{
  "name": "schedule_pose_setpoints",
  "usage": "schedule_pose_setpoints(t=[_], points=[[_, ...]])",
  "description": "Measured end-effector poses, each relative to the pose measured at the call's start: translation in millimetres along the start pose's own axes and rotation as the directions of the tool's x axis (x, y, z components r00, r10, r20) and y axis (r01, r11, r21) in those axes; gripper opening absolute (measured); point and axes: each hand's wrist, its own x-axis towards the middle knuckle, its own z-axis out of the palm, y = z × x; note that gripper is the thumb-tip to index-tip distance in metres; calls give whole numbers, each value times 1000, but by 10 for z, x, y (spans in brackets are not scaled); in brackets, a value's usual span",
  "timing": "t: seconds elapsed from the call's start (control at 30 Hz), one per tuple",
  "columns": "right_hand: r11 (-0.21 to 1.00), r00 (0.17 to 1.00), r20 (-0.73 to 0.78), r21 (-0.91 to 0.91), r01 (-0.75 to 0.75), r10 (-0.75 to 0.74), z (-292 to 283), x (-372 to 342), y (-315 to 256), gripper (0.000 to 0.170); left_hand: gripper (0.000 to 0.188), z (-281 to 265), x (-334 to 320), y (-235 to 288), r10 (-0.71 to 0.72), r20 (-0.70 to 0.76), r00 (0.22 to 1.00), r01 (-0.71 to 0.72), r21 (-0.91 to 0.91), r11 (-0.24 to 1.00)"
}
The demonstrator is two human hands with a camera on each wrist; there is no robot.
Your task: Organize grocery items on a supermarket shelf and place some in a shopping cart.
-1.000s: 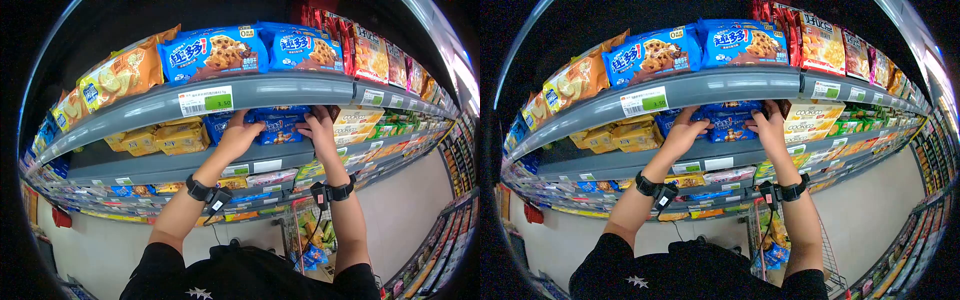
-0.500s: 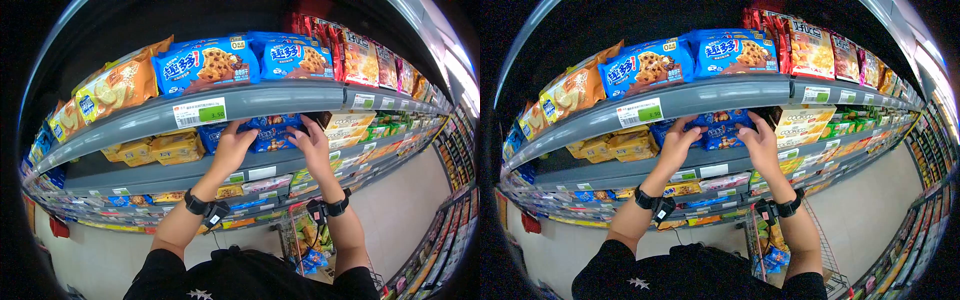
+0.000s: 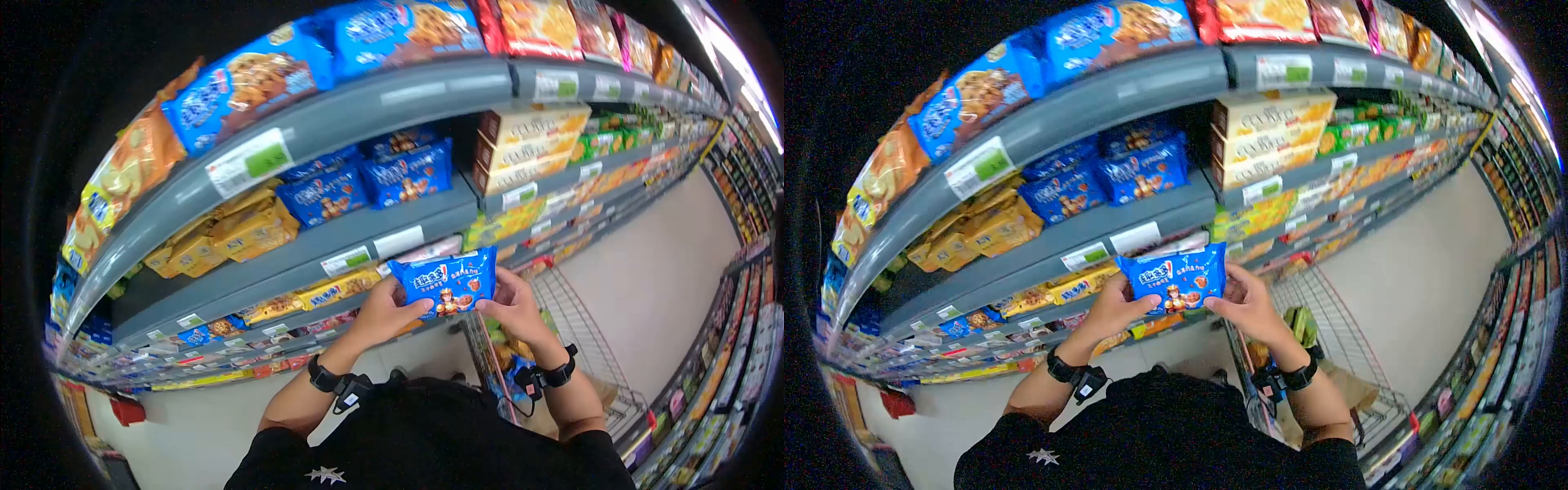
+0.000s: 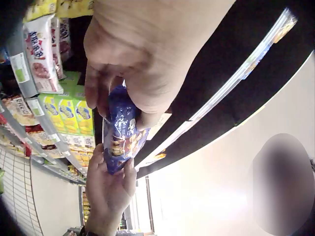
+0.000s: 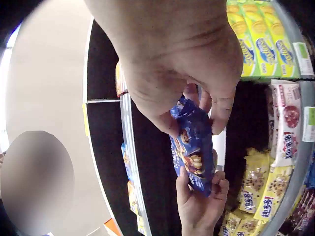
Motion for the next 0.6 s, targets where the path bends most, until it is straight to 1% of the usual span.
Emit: schedule_pose_setpoints(t=[0.03, 0.07, 0.1, 0.13, 0.17, 0.2, 0.23, 0.27, 0.3, 0.33, 0.37, 0.4, 0.43, 0.47, 0.5, 0.53, 0.57, 0.6], points=[[1000, 999, -32, 12, -11, 12, -105, -109, 108, 51, 48, 53, -13, -51, -40, 37, 999, 38, 42, 998], [999, 998, -37, -13, -47, 47, -185, -232, 191, 52, 48, 126, -37, -98, -69, 65, 995, 67, 42, 997], [996, 996, -43, -37, -84, 83, -248, -356, 256, 54, 46, 210, -58, -146, -41, 50, 998, 35, 117, 993], [994, 998, -49, -97, -45, 40, -305, -461, 295, 49, 44, 293, -68, -198, -7, 40, 999, -1, 192, 981], [995, 995, -89, -84, -60, 52, -344, -575, 338, 49, 44, 367, -54, -278, -35, 72, 997, 21, 190, 982], [995, 976, -193, -15, -102, 97, -380, -678, 382, 48, 43, 435, -3, -379, 159, 80, 984, -174, 263, 949], [989, 946, -291, 58, -135, 146, -406, -788, 415, 47, 42, 514, 28, -454, 348, 102, 932, -362, 325, 874], [940, 903, -331, 289, -180, 275, -408, -901, 416, 50, 43, 605, 26, -469, 352, 95, 931, -363, 306, 880], [937, 889, -362, 302, -173, 281, -438, -1003, 383, 50, 43, 684, 33, -508, 333, 125, 935, -355, 294, 887], [797, 919, -213, 585, -152, 332, -473, -1094, 334, 54, 43, 753, 44, -542, 424, 206, 882, -472, 362, 804], [575, 947, -56, 805, -145, 317, -508, -1202, 313, 58, 43, 828, 54, -575, 505, 292, 812, -584, 411, 700], [573, 954, -97, 815, -86, 282, -550, -1323, 378, 65, 43, 907, 57, -640, 520, 337, 785, -619, 390, 682], [569, 951, -126, 820, -61, 283, -564, -1430, 438, 65, 43, 986, 61, -682, 509, 359, 782, -620, 372, 690], [759, 928, -283, 652, 1, 241, -550, -1508, 483, 66, 45, 1069, 75, -698, 514, 366, 775, -629, 379, 679], [900, 893, -418, 434, 37, 165, -552, -1575, 497, 68, 48, 1154, 100, -713, 524, 370, 767, -640, 386, 664], [885, 893, -424, 460, 68, 152, -587, -1652, 470, 72, 55, 1240, 128, -738, 517, 344, 784, -620, 384, 684], [885, 885, -441, 458, 80, 148, -603, -1712, 443, 72, 55, 1344, 146, -738, 514, 360, 778, -625, 372, 686], [889, 869, -480, 440, 125, 116, -616, -1766, 423, 73, 57, 1461, 154, -728, 363, 240, 900, -401, 130, 907]])
